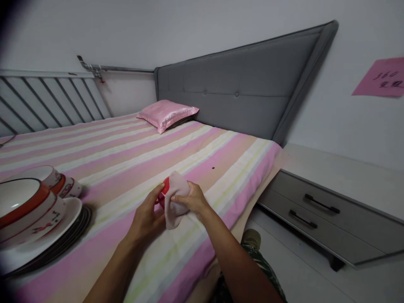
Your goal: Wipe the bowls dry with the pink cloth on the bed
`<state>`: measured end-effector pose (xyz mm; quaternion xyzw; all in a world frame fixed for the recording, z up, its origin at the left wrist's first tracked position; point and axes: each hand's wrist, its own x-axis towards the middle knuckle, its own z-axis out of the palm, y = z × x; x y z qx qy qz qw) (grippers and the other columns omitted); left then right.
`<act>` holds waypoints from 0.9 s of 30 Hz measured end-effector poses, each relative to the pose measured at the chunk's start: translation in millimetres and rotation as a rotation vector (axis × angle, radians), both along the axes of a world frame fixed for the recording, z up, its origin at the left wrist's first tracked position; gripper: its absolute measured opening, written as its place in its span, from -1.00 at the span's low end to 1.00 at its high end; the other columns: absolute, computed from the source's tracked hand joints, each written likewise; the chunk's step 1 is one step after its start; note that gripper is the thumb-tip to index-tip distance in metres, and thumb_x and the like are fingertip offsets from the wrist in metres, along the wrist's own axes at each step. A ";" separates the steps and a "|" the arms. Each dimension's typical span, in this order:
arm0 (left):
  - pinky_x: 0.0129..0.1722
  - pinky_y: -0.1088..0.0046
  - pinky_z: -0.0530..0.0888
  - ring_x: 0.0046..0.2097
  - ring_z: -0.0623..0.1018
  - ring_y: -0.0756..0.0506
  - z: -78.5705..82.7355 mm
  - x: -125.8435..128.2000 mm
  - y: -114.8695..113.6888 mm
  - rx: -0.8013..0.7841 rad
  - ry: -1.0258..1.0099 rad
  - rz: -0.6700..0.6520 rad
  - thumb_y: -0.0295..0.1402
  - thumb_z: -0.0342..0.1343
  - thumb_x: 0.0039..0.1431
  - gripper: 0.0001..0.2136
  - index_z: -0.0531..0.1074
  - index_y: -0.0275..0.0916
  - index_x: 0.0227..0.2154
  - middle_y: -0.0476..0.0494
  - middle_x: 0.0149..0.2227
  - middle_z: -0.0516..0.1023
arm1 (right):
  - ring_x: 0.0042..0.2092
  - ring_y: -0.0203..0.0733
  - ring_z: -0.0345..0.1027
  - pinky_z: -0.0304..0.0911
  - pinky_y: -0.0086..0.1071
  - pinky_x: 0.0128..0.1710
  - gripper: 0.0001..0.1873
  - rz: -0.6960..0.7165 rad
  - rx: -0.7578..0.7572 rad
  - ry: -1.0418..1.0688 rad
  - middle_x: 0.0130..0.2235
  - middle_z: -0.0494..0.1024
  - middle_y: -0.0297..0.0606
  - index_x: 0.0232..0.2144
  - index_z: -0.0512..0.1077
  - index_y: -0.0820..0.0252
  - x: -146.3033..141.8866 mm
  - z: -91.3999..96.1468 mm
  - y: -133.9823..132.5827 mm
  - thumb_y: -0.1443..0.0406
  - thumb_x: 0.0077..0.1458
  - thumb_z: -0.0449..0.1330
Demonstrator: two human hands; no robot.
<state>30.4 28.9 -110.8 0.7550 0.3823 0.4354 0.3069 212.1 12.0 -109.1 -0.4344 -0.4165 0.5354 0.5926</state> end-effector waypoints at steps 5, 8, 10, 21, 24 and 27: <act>0.12 0.14 0.35 0.20 0.34 -0.27 -3.4 -2.0 2.9 0.231 0.188 -0.019 -0.62 0.15 -0.12 -0.26 0.26 0.00 0.18 -0.15 0.26 0.25 | -0.32 -0.19 0.41 0.33 -0.35 -0.30 -0.43 0.003 -0.002 0.032 -0.31 0.56 -0.23 -0.22 0.45 0.27 -1.8 -1.3 0.2 0.22 -0.36 0.46; 0.17 0.15 0.30 0.23 0.31 -0.25 -5.4 -1.4 3.1 0.197 0.170 -0.036 -0.59 0.16 -0.10 -0.30 0.28 0.00 0.17 -0.14 0.27 0.22 | -0.32 -0.19 0.41 0.33 -0.34 -0.29 -0.44 -0.005 -0.017 0.039 -0.31 0.56 -0.22 -0.22 0.45 0.29 -3.6 -0.2 0.8 0.25 -0.35 0.45; 0.16 0.15 0.31 0.23 0.30 -0.25 -6.9 0.6 2.9 0.117 0.093 -0.043 -0.54 0.22 -0.12 -0.27 0.23 -0.04 0.18 -0.19 0.28 0.20 | -0.33 -0.20 0.41 0.33 -0.34 -0.31 -0.46 -0.022 -0.039 0.033 -0.32 0.56 -0.23 -0.24 0.45 0.30 -4.9 0.7 1.3 0.26 -0.36 0.44; -0.33 0.33 0.52 -0.25 0.57 -0.15 -10.4 15.8 5.2 -0.488 -0.169 0.189 -0.22 0.31 -0.19 -0.43 0.33 -0.26 -0.06 -0.26 -0.12 0.51 | -0.34 -0.19 0.40 0.31 -0.35 -0.34 -0.48 -0.007 -0.047 0.052 -0.33 0.56 -0.23 -0.27 0.45 0.28 -7.4 0.2 1.4 0.28 -0.39 0.44; -0.32 0.32 0.52 -0.26 0.57 -0.15 -9.3 15.5 4.4 -0.470 -0.189 0.172 -0.25 0.33 -0.22 -0.41 0.33 -0.27 -0.06 -0.26 -0.14 0.51 | -0.34 -0.19 0.40 0.30 -0.34 -0.34 -0.48 0.007 -0.043 0.061 -0.33 0.56 -0.23 -0.27 0.45 0.29 -6.9 -0.1 0.6 0.28 -0.39 0.45; -0.28 0.31 0.53 -0.22 0.57 -0.15 -7.6 14.9 3.6 -0.400 -0.151 0.155 -0.30 0.33 -0.24 -0.37 0.32 -0.25 -0.01 -0.25 -0.12 0.50 | -0.33 -0.18 0.40 0.31 -0.33 -0.33 -0.46 0.007 -0.041 0.074 -0.33 0.56 -0.23 -0.28 0.45 0.29 -5.9 0.7 -0.3 0.28 -0.42 0.46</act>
